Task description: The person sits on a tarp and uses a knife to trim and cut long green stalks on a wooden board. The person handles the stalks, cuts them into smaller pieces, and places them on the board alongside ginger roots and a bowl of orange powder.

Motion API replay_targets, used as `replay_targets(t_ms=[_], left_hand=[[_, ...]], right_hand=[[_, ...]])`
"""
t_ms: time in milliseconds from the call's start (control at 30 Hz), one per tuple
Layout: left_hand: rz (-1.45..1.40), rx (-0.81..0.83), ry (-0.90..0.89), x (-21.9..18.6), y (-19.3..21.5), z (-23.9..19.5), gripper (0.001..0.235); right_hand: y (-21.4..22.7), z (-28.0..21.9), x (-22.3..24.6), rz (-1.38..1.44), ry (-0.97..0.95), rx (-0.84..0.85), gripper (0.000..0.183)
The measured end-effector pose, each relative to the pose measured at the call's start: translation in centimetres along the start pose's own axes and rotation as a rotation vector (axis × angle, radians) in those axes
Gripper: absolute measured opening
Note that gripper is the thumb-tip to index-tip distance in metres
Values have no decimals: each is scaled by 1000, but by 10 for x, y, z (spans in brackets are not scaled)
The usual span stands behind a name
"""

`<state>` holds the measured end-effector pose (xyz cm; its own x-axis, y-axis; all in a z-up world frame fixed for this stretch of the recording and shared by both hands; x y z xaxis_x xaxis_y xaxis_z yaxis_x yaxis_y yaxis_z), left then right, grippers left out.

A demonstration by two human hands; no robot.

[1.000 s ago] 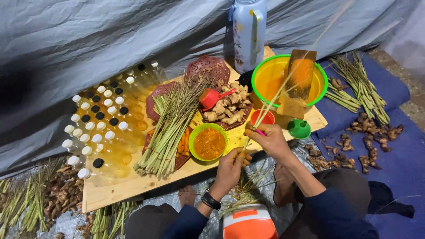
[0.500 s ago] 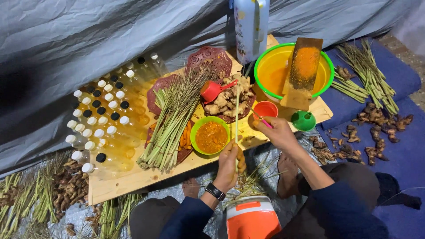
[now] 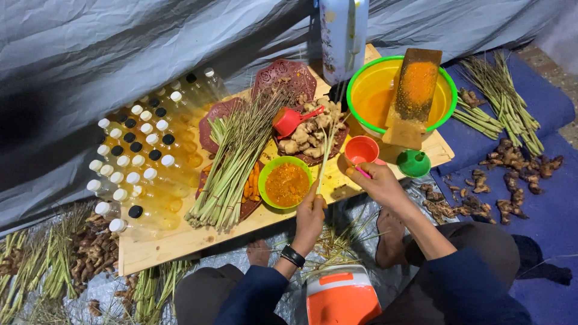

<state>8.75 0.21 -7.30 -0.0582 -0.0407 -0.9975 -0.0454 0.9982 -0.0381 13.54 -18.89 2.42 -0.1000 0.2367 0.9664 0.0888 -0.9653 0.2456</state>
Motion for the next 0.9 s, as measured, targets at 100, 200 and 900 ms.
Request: replay_targets(t_ms=[100, 200, 900], left_hand=[[149, 42, 0, -1, -2, -5, 49], [194, 70, -54, 8, -2, -9, 50], [389, 190, -233, 43, 5, -8, 56]], right_hand=[[-3, 3, -31, -124, -13, 33, 37], [-4, -3, -32, -326, 5, 77, 33], [-49, -25, -113, -1053, 69, 390, 36]])
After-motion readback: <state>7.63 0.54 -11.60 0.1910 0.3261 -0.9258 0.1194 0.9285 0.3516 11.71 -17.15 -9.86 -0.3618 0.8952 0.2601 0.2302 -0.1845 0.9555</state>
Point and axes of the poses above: each hand's wrist, its own z-axis towards the middle knuckle, its own y-axis out of the back of the hand, x = y × z, the point moved 7 cm from there along z, towards the middle knuckle, and after that the axes turned 5 degrees about -z, right-handed, at the moved point
